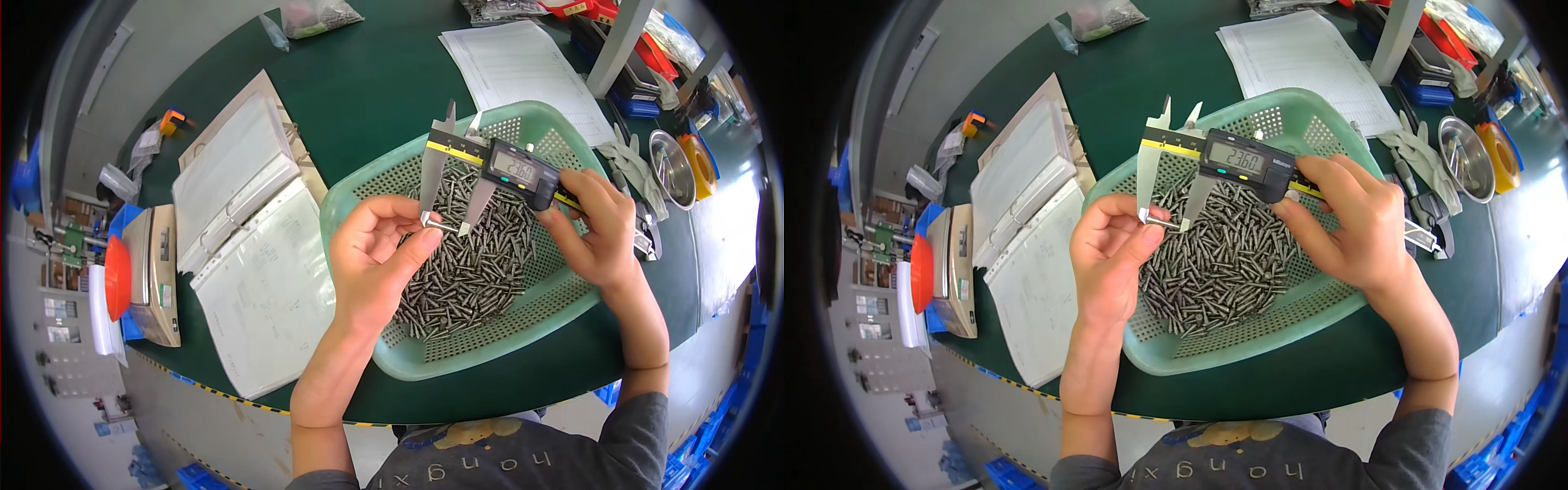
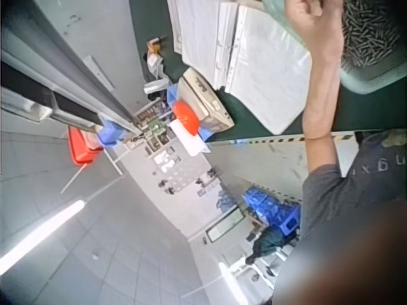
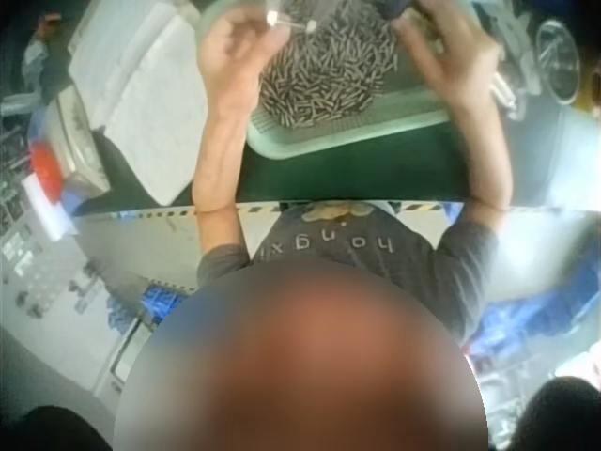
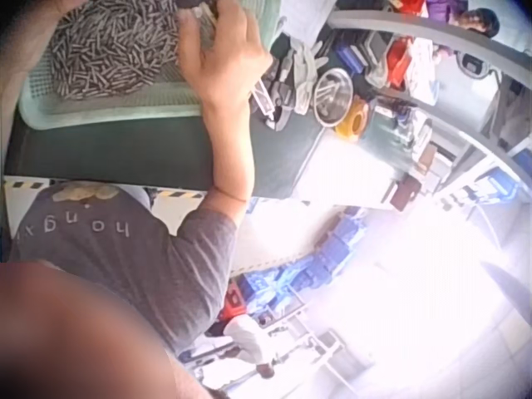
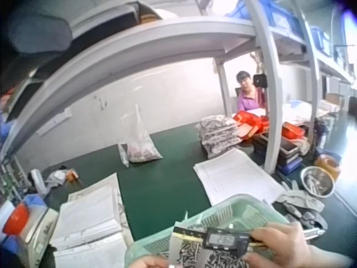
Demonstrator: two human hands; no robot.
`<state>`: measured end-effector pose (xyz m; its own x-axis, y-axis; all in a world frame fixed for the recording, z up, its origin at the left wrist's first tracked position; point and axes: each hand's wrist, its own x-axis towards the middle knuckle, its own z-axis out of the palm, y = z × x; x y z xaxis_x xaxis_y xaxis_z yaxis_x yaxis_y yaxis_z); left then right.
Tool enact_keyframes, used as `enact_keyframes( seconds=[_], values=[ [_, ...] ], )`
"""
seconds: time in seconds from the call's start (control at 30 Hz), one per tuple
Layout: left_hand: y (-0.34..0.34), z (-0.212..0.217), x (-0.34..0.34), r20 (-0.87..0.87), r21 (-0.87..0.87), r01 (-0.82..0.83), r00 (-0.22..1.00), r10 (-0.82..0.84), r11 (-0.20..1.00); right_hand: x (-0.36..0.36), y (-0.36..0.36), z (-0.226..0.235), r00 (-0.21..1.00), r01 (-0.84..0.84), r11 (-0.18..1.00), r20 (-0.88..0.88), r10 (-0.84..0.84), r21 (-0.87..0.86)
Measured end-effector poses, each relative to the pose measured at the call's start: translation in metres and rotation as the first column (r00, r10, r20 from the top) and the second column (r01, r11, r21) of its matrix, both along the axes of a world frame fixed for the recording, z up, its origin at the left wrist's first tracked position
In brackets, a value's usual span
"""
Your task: The recorder uses a digital caliper to measure the dimensions of small metal pins at a quality control workstation.
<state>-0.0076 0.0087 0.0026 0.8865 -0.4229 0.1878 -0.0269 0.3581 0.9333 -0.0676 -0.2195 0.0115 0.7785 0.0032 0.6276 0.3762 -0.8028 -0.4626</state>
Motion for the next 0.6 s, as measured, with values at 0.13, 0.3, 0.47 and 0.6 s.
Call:
enact_keyframes(
  seconds=[0.13, 0.3, 0.47, 0.6],
  values=[
    [0.0007, -0.0009, -0.0002, -0.001, -0.015, 0.006, 1.0, -0.006, 1.0, -0.0007, 0.0014, 0.0033, 1.0, 0.005, 1.0, 0.019, -0.004, -0.022],
    [-0.0011, 0.0001, -0.0015, -0.006, -0.025, -0.002, 1.0, 0.002, 1.0, -0.0013, -0.0008, 0.0027, 0.998, 0.009, 0.998, 0.057, -0.006, -0.058],
    [0.0025, -0.0018, -0.0003, -0.068, 0.003, 0.044, 0.997, -0.044, 0.999, -0.0025, -0.0005, 0.0032, 0.998, 0.035, 0.995, 0.046, -0.031, -0.09],
    [0.0017, -0.0002, -0.0012, -0.043, 0.01, 0.038, 0.998, -0.038, 0.999, -0.0031, -0.0001, 0.0033, 0.999, 0.038, 0.995, 0.024, -0.036, -0.091]
  ],
)
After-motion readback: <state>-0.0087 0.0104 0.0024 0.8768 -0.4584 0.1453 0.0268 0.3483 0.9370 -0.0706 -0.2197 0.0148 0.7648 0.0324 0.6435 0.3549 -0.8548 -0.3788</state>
